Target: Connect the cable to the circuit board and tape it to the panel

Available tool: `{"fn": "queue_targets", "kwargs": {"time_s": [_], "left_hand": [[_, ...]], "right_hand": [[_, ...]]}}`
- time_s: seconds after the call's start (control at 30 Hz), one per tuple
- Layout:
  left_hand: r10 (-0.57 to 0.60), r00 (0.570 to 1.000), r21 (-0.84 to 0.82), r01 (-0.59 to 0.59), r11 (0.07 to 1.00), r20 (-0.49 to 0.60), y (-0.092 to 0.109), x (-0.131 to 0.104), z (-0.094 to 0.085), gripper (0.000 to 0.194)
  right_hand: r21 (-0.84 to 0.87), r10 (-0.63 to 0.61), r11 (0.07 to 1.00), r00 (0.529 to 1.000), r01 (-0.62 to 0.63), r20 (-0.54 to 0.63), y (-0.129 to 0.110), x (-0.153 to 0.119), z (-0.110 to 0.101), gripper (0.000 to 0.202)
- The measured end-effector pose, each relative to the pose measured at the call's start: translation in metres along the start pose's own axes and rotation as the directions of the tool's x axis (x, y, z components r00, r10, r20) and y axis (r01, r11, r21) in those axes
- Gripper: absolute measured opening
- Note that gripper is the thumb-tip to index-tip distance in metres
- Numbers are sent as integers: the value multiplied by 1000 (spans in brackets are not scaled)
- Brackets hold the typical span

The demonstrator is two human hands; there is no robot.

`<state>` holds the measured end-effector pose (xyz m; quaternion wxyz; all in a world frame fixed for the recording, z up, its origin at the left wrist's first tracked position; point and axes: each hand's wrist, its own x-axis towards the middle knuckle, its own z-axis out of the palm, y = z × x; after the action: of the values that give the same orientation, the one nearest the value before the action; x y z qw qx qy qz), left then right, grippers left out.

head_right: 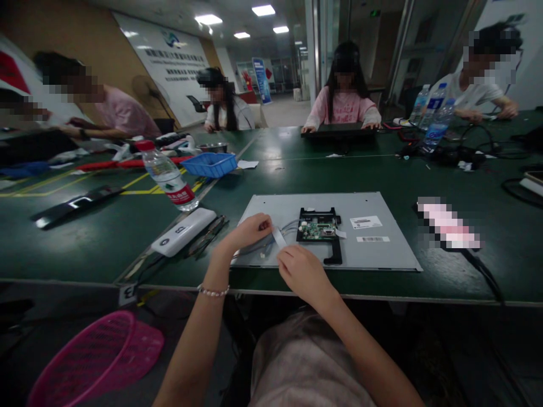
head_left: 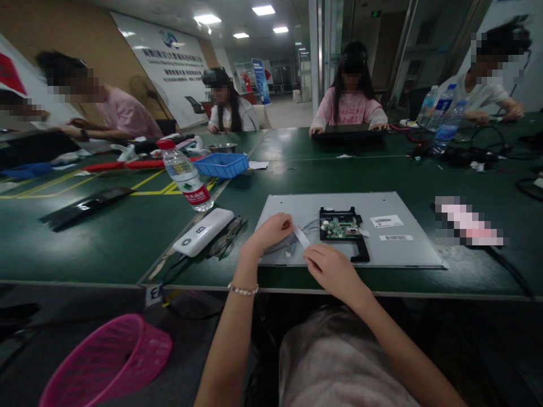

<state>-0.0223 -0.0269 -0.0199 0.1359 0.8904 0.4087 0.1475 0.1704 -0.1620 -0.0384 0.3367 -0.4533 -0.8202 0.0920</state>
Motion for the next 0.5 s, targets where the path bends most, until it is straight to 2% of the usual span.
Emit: {"fn": "queue_targets", "kwargs": {"time_s": [0.5], "left_hand": [[-15, 1000, 26, 15, 1000, 0, 4, 0, -2, 13]], "right_hand": [[45, -57, 997, 998, 57, -6, 0, -2, 0, 20]]}}
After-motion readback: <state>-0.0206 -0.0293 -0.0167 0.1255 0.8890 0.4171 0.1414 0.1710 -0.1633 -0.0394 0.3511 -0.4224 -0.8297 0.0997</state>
